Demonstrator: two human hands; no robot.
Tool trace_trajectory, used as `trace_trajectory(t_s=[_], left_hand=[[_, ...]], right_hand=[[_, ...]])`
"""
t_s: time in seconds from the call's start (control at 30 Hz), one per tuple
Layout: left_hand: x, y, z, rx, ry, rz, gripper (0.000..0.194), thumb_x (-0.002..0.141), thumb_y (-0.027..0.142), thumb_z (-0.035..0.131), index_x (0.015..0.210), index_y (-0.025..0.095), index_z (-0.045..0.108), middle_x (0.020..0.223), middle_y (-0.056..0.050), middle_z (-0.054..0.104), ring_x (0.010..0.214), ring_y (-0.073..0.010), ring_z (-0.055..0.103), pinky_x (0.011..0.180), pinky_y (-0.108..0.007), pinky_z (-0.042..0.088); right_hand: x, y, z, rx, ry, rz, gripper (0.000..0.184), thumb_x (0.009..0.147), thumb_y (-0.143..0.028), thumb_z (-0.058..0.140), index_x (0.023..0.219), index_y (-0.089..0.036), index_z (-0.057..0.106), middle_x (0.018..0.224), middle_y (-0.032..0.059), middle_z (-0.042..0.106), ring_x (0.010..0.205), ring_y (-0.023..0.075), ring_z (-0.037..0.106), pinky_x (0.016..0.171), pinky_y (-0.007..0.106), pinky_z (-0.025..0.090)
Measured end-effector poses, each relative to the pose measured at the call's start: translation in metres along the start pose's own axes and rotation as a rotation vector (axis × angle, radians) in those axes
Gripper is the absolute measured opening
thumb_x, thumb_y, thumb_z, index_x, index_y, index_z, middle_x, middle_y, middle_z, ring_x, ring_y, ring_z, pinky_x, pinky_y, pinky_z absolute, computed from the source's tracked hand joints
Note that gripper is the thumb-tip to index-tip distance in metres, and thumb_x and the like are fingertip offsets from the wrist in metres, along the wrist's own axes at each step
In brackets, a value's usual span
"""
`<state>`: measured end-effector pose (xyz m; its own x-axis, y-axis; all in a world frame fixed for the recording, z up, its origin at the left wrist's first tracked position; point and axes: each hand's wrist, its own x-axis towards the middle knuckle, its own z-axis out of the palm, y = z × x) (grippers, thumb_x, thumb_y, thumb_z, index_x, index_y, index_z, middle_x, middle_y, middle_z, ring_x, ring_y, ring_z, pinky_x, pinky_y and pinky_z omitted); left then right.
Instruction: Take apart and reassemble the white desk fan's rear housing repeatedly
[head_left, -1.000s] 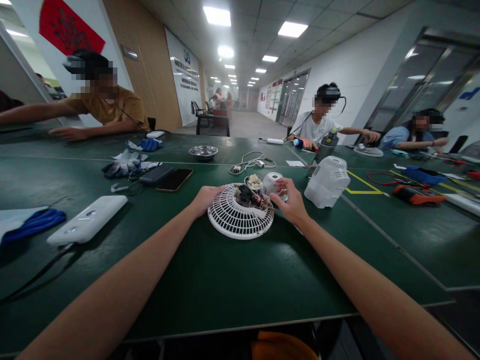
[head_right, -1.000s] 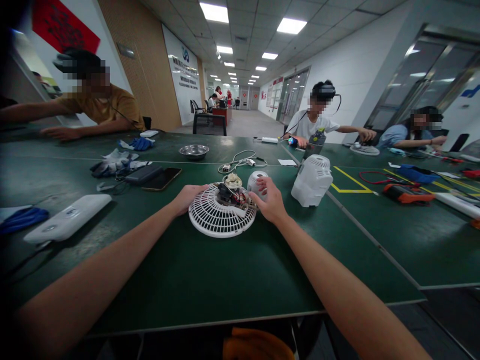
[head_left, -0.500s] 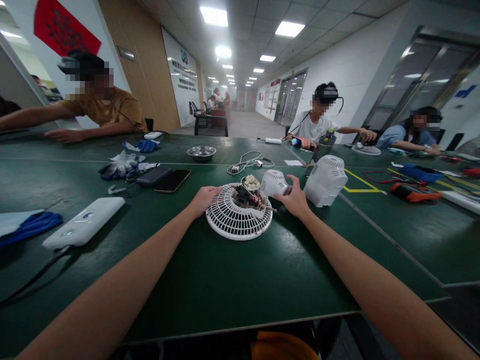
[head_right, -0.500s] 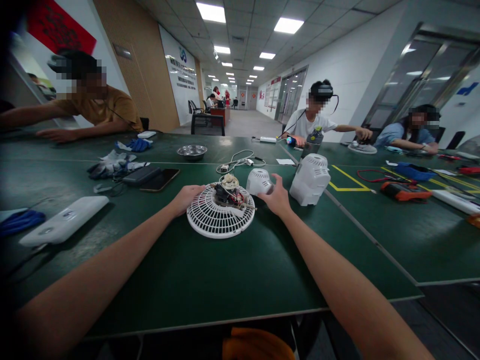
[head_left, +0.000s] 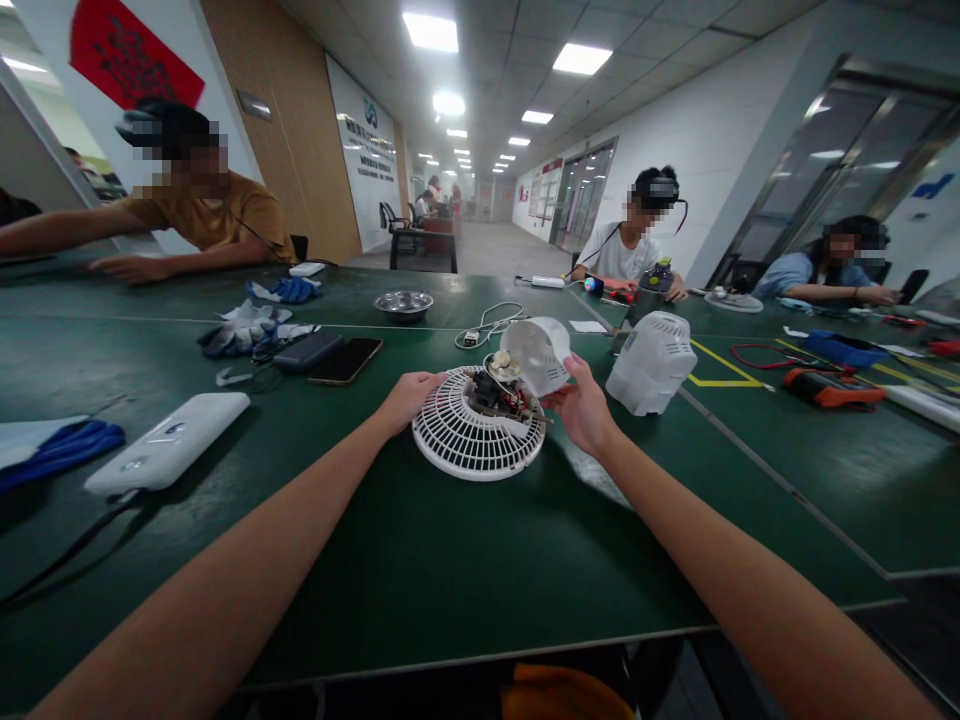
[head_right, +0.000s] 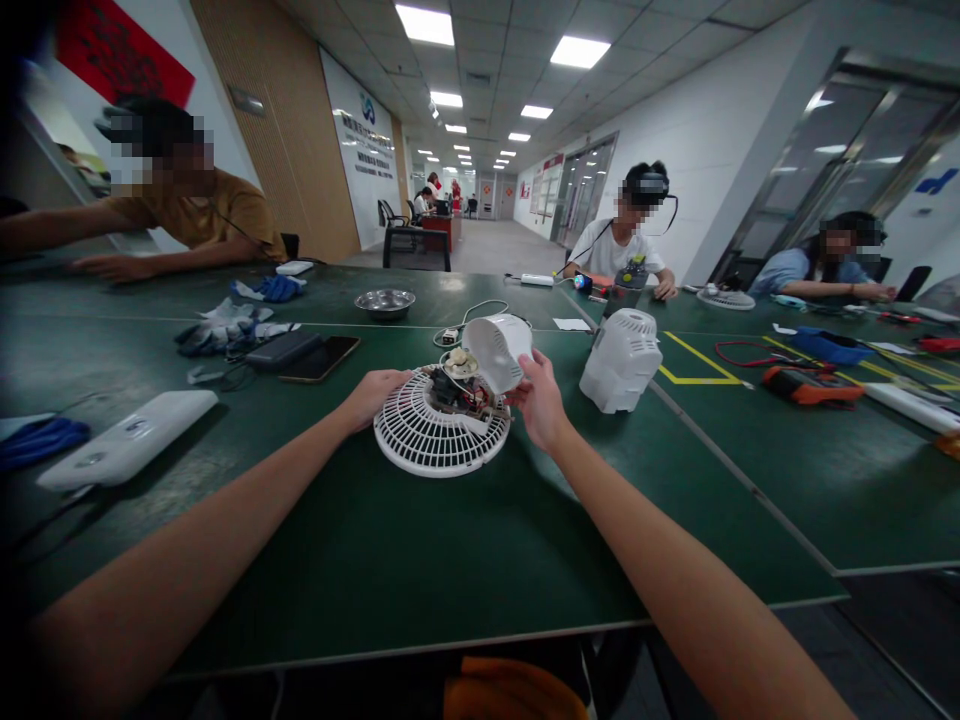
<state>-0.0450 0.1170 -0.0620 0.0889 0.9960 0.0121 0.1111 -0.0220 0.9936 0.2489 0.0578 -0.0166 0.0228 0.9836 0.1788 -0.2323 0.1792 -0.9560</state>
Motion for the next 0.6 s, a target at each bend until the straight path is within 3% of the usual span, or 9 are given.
trace_trajectory(t_s=[0.13,0.2,0.3,0.43,0.6], left_hand=[[0.0013,-0.0014,-0.0005,-0.006,-0.008,-0.021,0.043,0.078,0.053,0.072,0.094,0.013,0.073,0.081,-0.007,0.075,0.071,-0.0207,0.07,0.066,-0.033,0.053],[0.0022,-0.0022,-0.0009,0.003,-0.003,-0.028,0.043,0.077,0.053,0.073,0.095,0.014,0.073,0.08,-0.008,0.075,0.07,-0.0211,0.07,0.064,-0.033,0.052],[0.0024,-0.0019,-0.0011,0.024,0.001,-0.017,0.044,0.077,0.053,0.072,0.096,0.013,0.073,0.082,-0.008,0.075,0.072,-0.0221,0.07,0.066,-0.034,0.053],[0.0019,-0.0005,-0.0007,0.045,0.009,-0.003,0.043,0.077,0.054,0.071,0.093,0.014,0.073,0.085,-0.009,0.076,0.075,-0.0231,0.071,0.07,-0.035,0.053],[0.0016,-0.0008,0.0007,0.05,0.017,-0.004,0.044,0.077,0.054,0.071,0.094,0.014,0.074,0.087,-0.01,0.076,0.078,-0.0243,0.071,0.071,-0.036,0.053]], right_hand=[[-0.0109,-0.0005,0.0052,-0.475,-0.112,-0.386,0.085,0.072,-0.047,0.081,0.143,-0.035,0.035,0.108,0.0046,0.068,0.097,0.0271,0.064,0.09,0.051,0.055],[-0.0127,0.0,0.0045,-0.639,-0.181,-0.494,0.09,0.073,-0.046,0.082,0.147,-0.034,0.032,0.111,0.006,0.067,0.1,0.0287,0.064,0.095,0.055,0.053],[-0.0122,0.0025,0.0043,-0.761,-0.213,-0.558,0.09,0.076,-0.044,0.079,0.15,-0.034,0.029,0.115,0.0065,0.066,0.102,0.0287,0.064,0.096,0.055,0.053],[-0.0109,0.0054,0.0057,-0.888,-0.254,-0.657,0.078,0.078,-0.039,0.076,0.146,-0.035,0.038,0.137,0.0076,0.057,0.115,0.0307,0.06,0.1,0.055,0.05],[-0.0085,0.0062,0.0041,-0.903,-0.254,-0.645,0.081,0.075,-0.031,0.075,0.146,-0.033,0.038,0.141,0.0085,0.054,0.118,0.0321,0.059,0.099,0.055,0.051]])
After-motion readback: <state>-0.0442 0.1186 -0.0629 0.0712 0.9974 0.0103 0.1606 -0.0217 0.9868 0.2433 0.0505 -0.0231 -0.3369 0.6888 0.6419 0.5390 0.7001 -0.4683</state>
